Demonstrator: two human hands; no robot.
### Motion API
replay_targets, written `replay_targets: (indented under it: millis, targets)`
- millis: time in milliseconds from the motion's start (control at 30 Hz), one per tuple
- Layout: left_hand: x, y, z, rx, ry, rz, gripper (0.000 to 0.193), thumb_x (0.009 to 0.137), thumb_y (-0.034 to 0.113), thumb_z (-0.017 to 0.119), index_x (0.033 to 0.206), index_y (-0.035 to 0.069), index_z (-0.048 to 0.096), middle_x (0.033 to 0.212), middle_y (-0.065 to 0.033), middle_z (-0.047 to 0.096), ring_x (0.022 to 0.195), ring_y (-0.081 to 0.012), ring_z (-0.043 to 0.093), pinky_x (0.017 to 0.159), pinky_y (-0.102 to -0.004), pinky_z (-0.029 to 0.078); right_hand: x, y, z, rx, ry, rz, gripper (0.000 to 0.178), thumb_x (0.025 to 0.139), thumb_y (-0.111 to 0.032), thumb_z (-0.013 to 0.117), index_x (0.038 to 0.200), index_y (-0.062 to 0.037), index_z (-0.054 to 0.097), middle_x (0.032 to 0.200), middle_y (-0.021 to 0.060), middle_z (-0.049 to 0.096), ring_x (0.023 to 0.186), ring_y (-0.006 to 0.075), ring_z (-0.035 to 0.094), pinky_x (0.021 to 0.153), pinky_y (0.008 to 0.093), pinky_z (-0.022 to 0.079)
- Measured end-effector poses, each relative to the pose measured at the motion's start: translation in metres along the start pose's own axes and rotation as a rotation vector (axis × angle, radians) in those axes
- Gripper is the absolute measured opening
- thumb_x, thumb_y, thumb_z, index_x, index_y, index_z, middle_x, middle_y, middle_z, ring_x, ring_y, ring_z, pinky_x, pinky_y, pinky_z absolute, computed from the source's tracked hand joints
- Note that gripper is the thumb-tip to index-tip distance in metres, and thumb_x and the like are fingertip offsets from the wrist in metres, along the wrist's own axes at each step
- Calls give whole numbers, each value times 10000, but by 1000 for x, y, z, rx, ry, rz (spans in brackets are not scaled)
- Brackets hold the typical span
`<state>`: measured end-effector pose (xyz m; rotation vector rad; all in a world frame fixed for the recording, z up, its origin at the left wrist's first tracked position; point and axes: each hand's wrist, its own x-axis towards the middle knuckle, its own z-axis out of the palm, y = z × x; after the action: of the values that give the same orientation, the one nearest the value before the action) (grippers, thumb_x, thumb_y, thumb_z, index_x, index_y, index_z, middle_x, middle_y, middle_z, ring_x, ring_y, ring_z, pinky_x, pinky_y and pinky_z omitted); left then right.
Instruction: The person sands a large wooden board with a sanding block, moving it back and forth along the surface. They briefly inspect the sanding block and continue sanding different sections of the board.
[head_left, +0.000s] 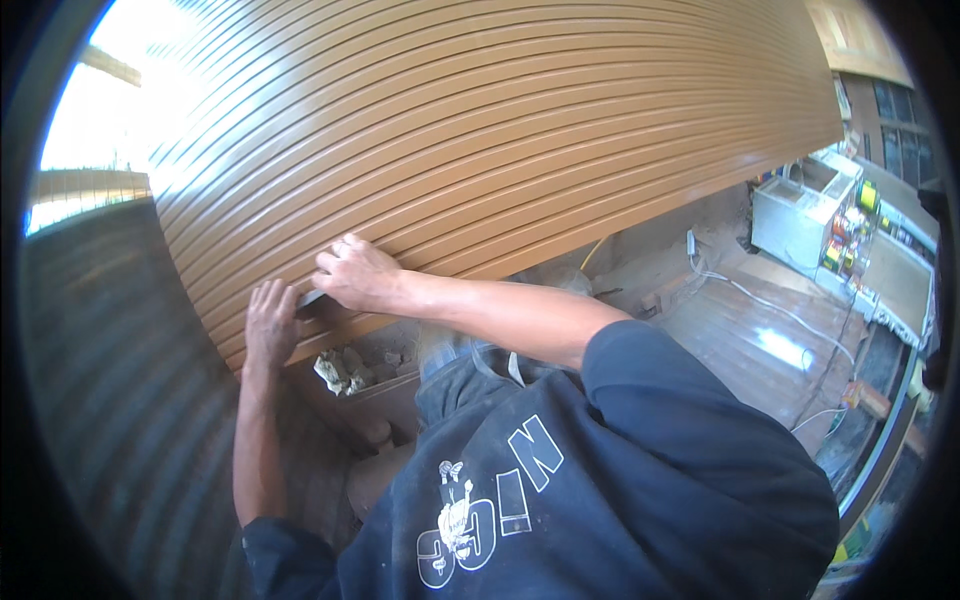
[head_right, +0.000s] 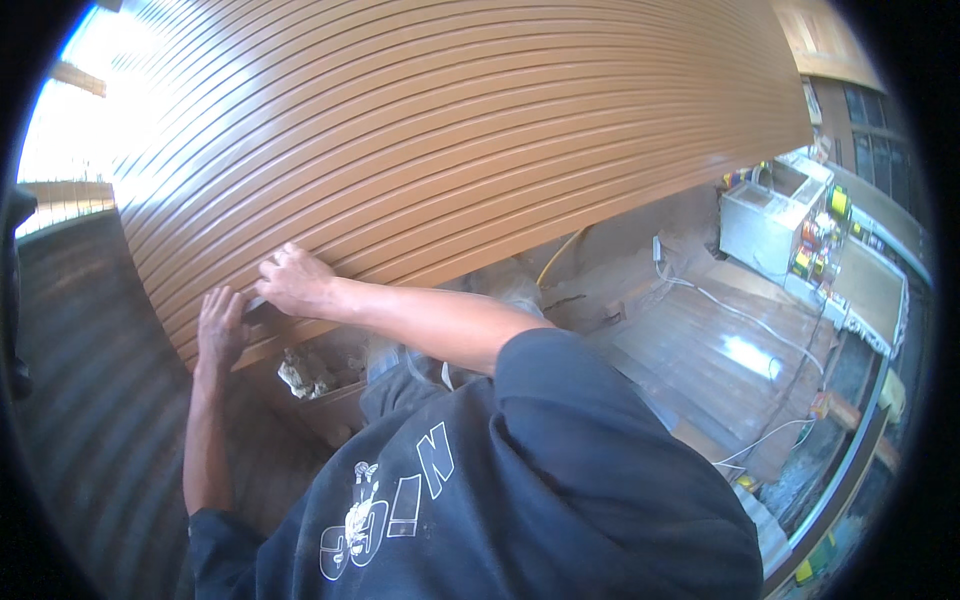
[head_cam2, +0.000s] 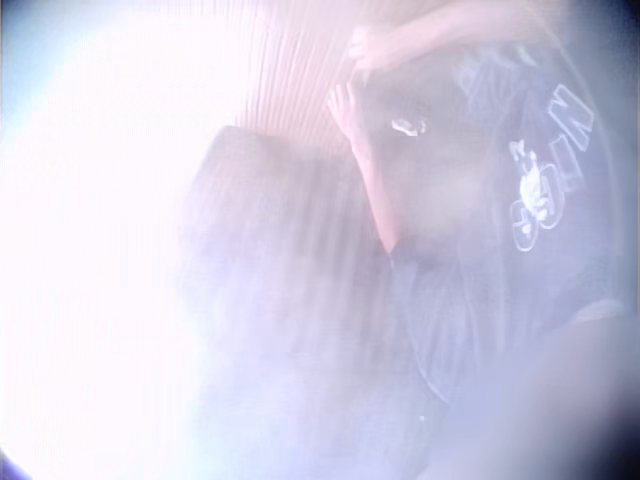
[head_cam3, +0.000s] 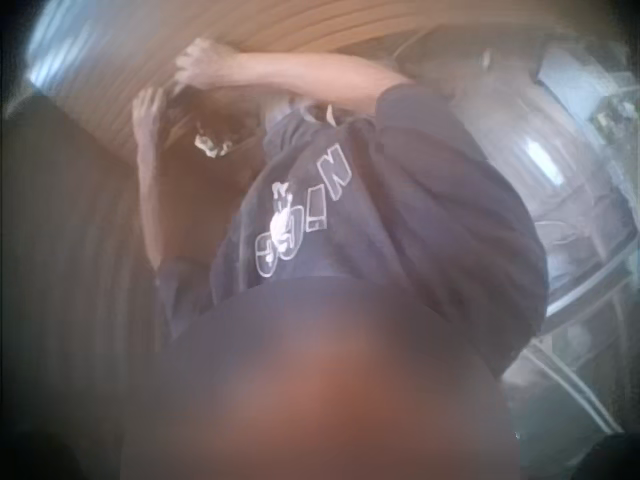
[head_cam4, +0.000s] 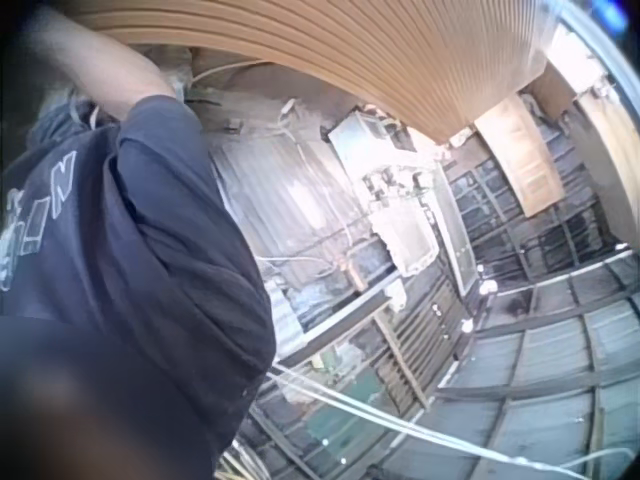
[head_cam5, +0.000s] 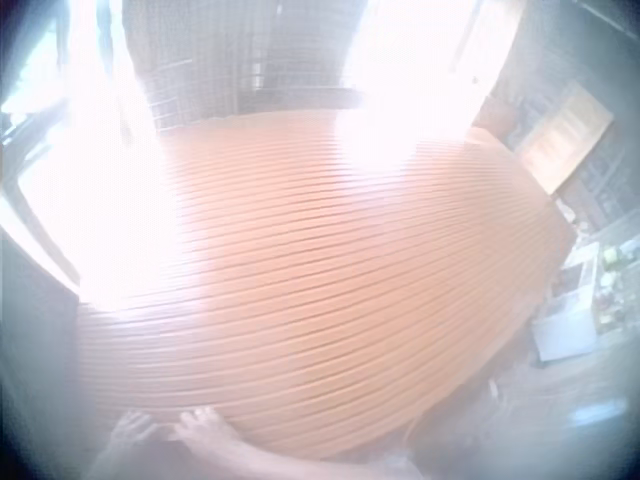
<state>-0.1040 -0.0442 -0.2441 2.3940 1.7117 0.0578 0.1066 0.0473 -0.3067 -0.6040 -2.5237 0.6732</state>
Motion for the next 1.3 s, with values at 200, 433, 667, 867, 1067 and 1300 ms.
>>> replay_targets:
  millis: [200, 433, 667, 867, 1067, 1300]
  targets:
    - [53, 35, -16, -12, 100, 51, 273, 717, 60, 746, 969, 58, 641, 938, -138, 587, 948, -360, 614, 872, -486, 503, -24, 20, -55, -184, 105, 56, 116, 909, -217, 630, 866, -144, 708, 932, 73, 673, 951, 274, 688, 872, 446, 528]
    - [143, 62, -47, -38, 103, 137, 267, 722, 54, 755, 973, 58, 661, 927, -123, 610, 956, -348, 632, 895, -472, 511, -42, 61, -133, -212, 166, 235, 134, 940, -205, 604, 940, -152, 727, 963, 54, 675, 965, 264, 667, 873, 429, 497]
    - [209, 124, -24, -102, 108, 243, 222, 748, 84, 714, 968, 80, 686, 922, -105, 629, 966, -326, 642, 879, -458, 510, -98, 92, -180, -302, 233, 430, 138, 949, -207, 607, 932, -150, 732, 1006, 40, 688, 1042, 248, 653, 917, 426, 479]
    - [244, 172, -4, -100, 99, 214, 209, 757, 68, 723, 957, 84, 662, 933, -107, 616, 951, -320, 628, 859, -450, 489, -139, 117, -195, -319, 295, 526, 148, 940, -206, 615, 973, -181, 757, 1048, 11, 701, 1074, 237, 636, 944, 438, 477]
    - [247, 169, -25, -173, 237, 267, 159, 805, 97, 709, 941, 108, 626, 913, -97, 584, 928, -301, 608, 839, -452, 471, -118, 108, -212, -442, 270, 478, 133, 926, -208, 629, 971, -193, 753, 1055, -7, 689, 1089, 225, 629, 944, 439, 470]
    - [315, 197, -12, -72, 157, 283, 92, 871, 157, 655, 900, 99, 590, 911, -86, 576, 931, -287, 598, 835, -444, 460, -140, 175, -256, -414, 305, 472, 152, 916, -188, 638, 998, -203, 766, 1067, -20, 686, 1104, 233, 619, 948, 435, 467]
